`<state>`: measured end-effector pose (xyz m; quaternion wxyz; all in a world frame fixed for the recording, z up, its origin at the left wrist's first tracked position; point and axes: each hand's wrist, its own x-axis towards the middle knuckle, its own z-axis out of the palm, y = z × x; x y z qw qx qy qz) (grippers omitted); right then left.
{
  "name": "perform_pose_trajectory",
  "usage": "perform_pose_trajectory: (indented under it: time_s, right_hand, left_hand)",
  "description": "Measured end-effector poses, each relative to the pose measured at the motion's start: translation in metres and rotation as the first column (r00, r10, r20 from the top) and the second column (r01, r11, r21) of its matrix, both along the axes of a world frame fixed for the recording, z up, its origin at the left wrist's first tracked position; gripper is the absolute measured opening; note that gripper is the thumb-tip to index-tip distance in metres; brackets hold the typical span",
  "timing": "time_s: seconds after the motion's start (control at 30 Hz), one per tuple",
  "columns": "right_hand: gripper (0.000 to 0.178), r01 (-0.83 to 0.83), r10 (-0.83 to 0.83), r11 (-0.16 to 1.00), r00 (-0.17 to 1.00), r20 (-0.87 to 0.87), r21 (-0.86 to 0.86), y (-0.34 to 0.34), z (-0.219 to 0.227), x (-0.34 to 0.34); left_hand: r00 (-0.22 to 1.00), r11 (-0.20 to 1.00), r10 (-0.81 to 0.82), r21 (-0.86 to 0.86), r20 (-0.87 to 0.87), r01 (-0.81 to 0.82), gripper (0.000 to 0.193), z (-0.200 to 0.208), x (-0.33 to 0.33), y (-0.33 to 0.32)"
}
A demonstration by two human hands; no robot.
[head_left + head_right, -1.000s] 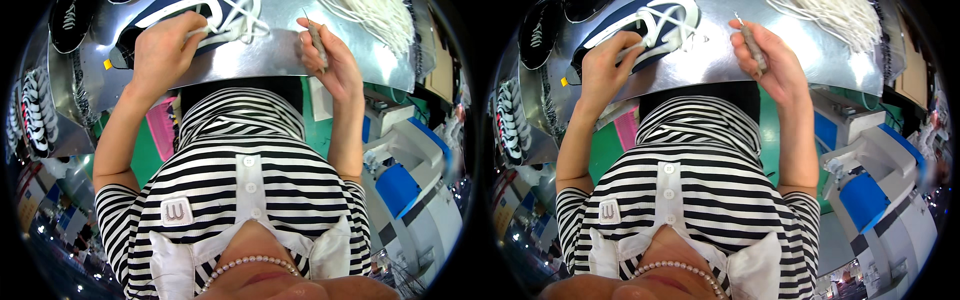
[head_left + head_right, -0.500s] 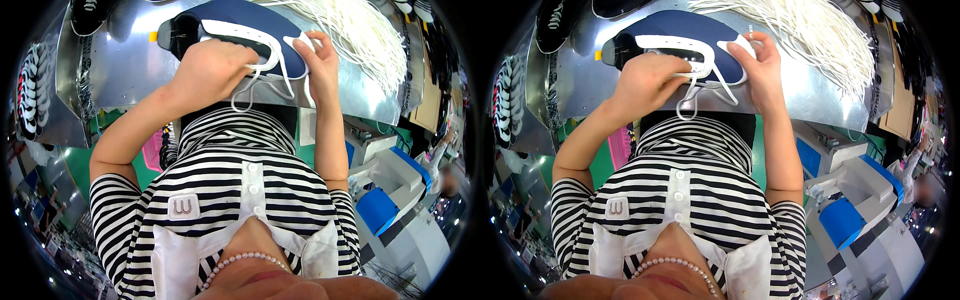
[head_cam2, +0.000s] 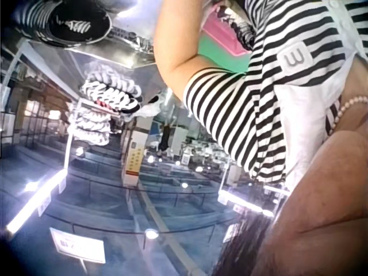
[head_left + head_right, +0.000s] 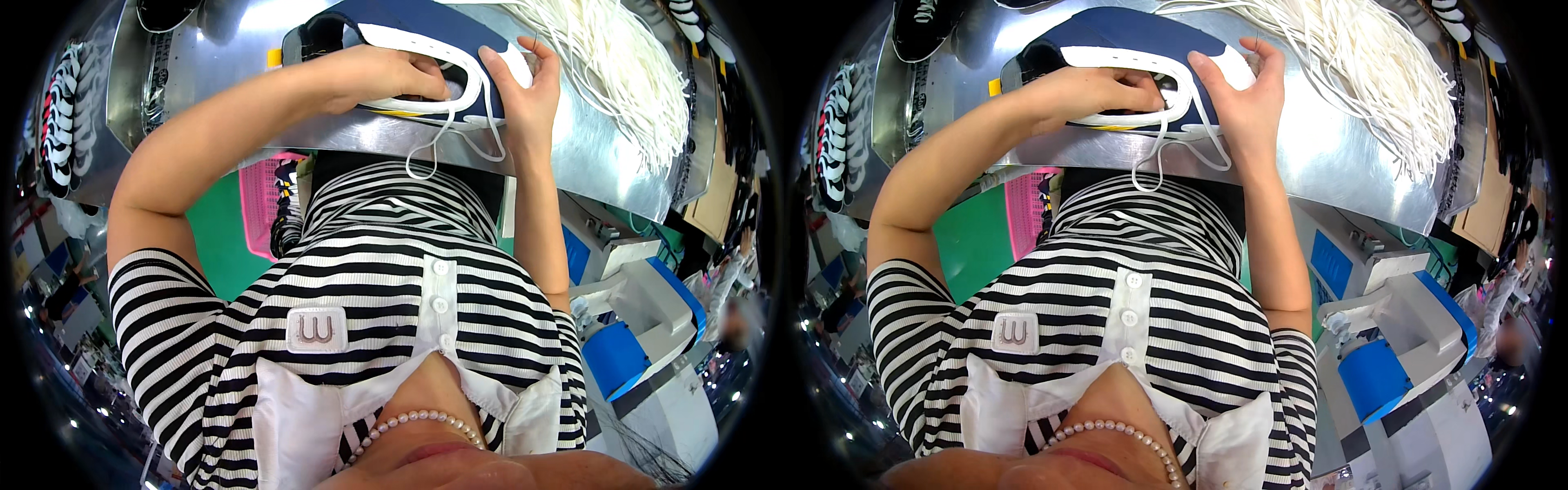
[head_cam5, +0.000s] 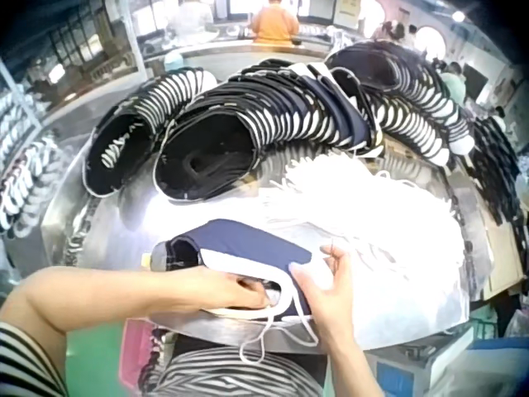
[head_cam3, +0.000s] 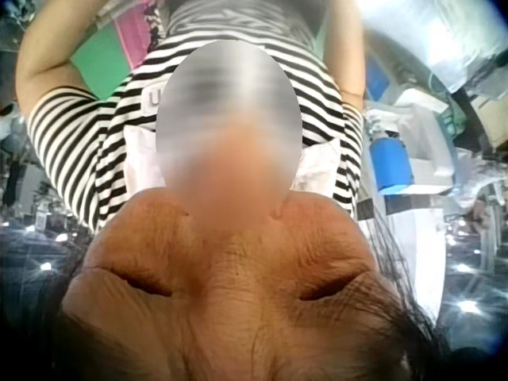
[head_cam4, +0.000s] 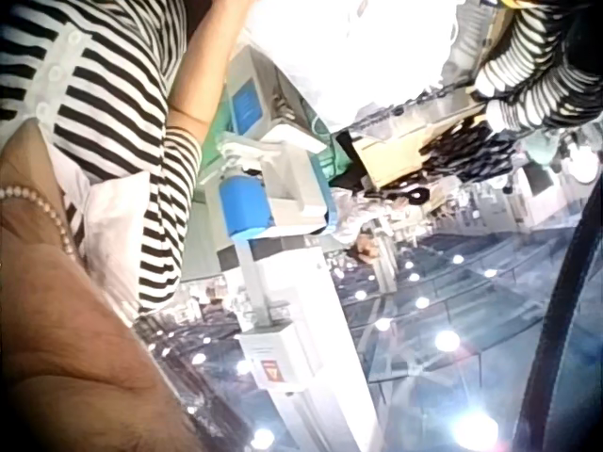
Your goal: The person threads white shoelaces through the eyelets of a sneaker, pulls the laces taut, and adjusts them. The person then uses a small tool to trim the lace ends and continues lacing the shoe.
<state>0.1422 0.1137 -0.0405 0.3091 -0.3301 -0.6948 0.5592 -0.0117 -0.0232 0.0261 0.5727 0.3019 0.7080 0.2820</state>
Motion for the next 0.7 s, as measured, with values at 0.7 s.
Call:
perform_pose_trajectory:
  time_s: [0.7]
  right_hand:
    - [0.056,-0.044,0.014,0.896,0.997,-0.071,-0.441,-0.007,0.009,0.016]
  left_hand:
    - [0.904,0.914,0.164,0.406,-0.395,0.011,0.015,-0.02,0.007,-0.01]
